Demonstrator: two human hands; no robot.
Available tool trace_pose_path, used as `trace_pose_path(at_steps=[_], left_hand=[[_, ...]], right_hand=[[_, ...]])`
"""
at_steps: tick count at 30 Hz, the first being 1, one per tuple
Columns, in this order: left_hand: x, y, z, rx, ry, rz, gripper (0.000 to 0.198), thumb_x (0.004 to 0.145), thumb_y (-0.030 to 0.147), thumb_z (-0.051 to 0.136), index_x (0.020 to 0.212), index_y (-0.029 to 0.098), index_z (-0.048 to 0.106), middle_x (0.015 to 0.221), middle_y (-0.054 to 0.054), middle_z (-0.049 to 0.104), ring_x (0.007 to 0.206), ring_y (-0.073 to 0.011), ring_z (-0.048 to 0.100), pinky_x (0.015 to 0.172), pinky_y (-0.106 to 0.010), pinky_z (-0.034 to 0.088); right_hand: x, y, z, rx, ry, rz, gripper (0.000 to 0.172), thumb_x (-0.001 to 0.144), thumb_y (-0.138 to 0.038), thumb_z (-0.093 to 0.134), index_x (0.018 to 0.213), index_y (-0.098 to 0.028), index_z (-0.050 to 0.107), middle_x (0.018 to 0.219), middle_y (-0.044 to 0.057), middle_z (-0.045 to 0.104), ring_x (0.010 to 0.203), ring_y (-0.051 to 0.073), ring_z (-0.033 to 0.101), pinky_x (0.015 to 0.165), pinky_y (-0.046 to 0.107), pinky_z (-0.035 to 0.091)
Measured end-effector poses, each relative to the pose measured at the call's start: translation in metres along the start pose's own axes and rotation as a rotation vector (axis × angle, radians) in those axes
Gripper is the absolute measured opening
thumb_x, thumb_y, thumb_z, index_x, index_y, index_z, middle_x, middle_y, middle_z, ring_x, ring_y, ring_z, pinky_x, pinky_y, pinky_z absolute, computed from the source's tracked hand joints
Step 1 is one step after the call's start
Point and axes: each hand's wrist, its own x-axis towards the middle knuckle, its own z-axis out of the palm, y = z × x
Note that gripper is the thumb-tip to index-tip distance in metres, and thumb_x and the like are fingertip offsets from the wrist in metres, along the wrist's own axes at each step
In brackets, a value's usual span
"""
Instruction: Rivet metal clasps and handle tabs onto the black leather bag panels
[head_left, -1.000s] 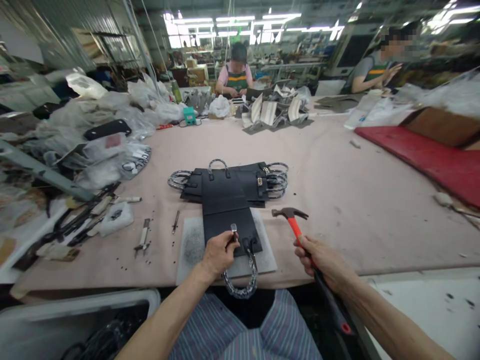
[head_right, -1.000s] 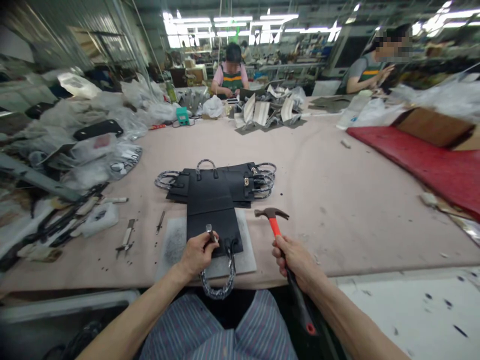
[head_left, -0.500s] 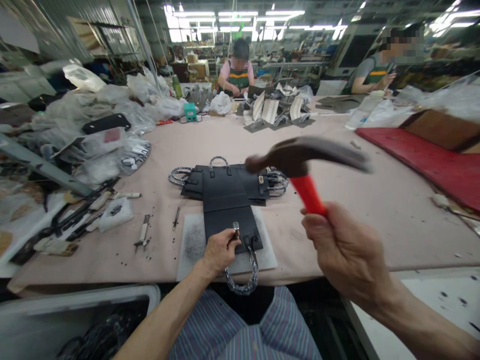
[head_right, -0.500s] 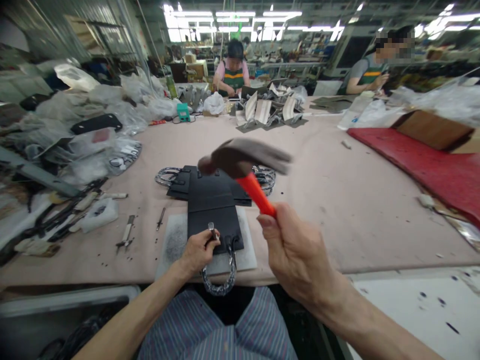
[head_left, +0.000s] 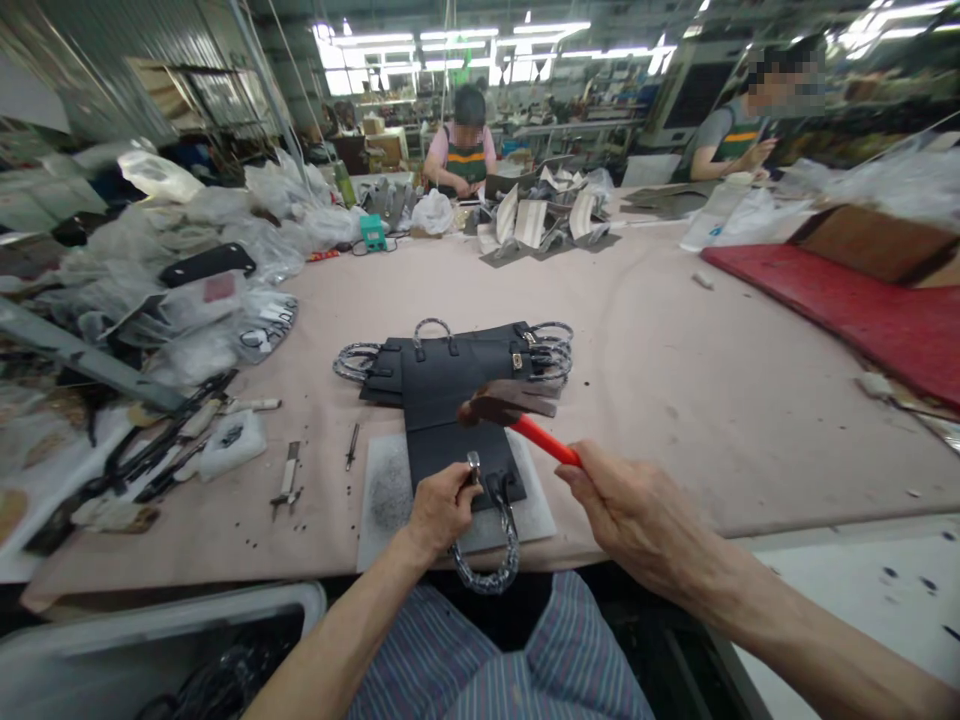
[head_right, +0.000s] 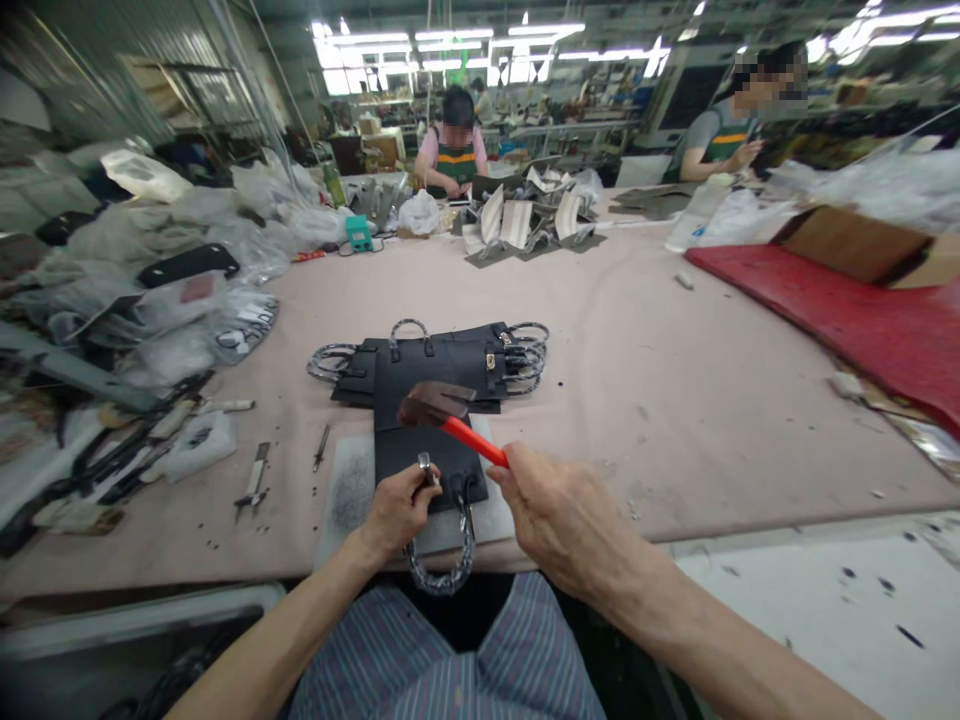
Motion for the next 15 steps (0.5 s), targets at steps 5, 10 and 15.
trace_pose_path(at_steps=[5,10,15], left_hand=[[0.000,0.000,0.001,0.006,-0.006,-0.022,0.010,0.089,0.017,0.061,0.096,0.022,0.066,0.092,-0.003,0.075,0.087,-0.0192,0.072,0.081,-0.030,0.053],[-0.001,0.001,-0.001,-0.042,0.005,-0.021,0.011,0.089,0.017,0.062,0.098,0.022,0.066,0.095,-0.003,0.075,0.090,-0.0195,0.072,0.083,-0.030,0.053],[-0.001,0.001,-0.004,-0.047,0.007,-0.002,0.012,0.088,0.016,0.062,0.098,0.023,0.066,0.096,-0.003,0.075,0.089,-0.0191,0.071,0.082,-0.030,0.053]], right_hand=[[0.000,0.000,-0.006,-0.085,-0.154,-0.021,0.028,0.102,-0.039,0.039,0.080,-0.024,0.048,0.056,-0.001,0.055,0.044,0.013,0.039,0.050,0.032,0.016],[-0.009,0.033,0.024,0.061,-0.071,0.280,0.032,0.100,-0.045,0.037,0.077,-0.025,0.046,0.055,-0.002,0.053,0.047,0.015,0.045,0.052,0.029,0.023],[-0.034,0.096,0.088,0.033,-0.168,0.538,0.035,0.100,-0.034,0.031,0.072,-0.024,0.049,0.061,0.004,0.062,0.060,0.020,0.060,0.058,0.030,0.038]])
